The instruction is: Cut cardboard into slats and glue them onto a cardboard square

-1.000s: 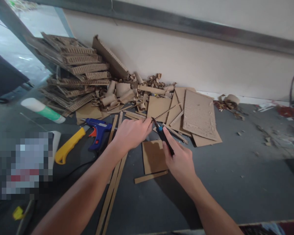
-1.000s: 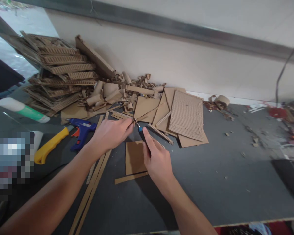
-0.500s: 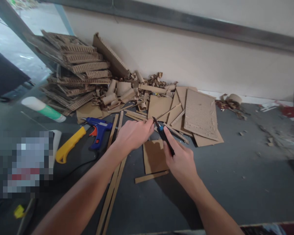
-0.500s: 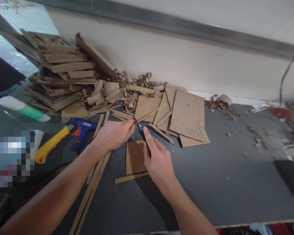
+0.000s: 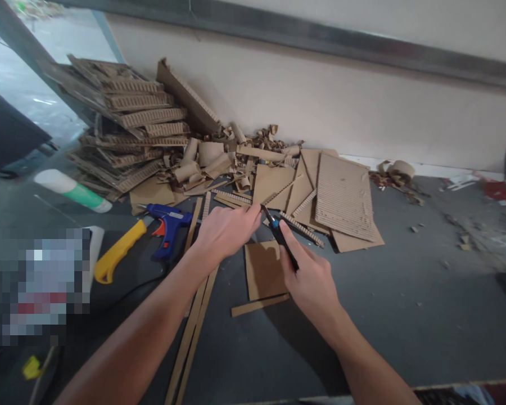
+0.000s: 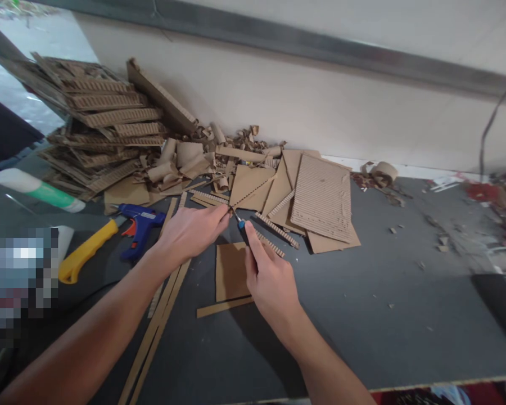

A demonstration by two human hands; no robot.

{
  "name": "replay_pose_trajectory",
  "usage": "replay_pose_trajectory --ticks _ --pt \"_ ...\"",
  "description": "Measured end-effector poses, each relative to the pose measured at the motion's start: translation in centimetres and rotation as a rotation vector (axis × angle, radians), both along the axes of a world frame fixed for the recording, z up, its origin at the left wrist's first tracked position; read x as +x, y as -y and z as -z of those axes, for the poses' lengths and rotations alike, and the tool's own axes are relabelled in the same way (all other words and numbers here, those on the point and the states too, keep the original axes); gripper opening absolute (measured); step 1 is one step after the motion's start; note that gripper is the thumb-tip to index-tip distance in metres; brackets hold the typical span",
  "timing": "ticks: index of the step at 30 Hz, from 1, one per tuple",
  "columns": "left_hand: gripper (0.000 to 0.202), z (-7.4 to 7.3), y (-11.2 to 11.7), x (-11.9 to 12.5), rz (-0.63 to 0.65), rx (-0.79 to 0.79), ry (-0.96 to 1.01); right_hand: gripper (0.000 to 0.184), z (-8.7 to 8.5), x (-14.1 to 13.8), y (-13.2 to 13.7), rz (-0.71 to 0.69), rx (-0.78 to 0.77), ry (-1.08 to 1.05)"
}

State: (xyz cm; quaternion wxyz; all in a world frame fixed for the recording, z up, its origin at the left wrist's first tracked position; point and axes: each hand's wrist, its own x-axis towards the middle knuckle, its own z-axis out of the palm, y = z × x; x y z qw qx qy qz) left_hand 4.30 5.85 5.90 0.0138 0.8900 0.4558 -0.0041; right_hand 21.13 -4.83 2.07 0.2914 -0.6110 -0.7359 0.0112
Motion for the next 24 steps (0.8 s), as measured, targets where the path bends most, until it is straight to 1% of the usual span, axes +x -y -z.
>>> replay_pose_trajectory --ticks 7,11,16,20,24 --pt "0.029 0.6 0.33 0.42 0.072 0.037 -0.01 0.046 0.06 0.12 -0.32 0.015 0.005 0.001" --pt "0.03 0.7 0.2 0.3 0.05 0.016 0.036 0.046 -0.15 0.14 -0.18 0.012 -0.004 0.002" --pt "0.035 0.65 -0.22 -0.12 0.009 -0.021 0.076 0.046 -0.37 0.13 0.14 0.004 -0.017 0.05" --pt "0.034 0.66 -0.33 -0.19 -0.001 -0.012 0.036 0.046 -0.21 0.14 0.12 0.003 -0.021 0.047" --pt "0.031 0.61 -0.05 0.09 0.054 0.029 -0.024 0.047 0.19 0.06 -0.13 0.004 -0.039 0.013"
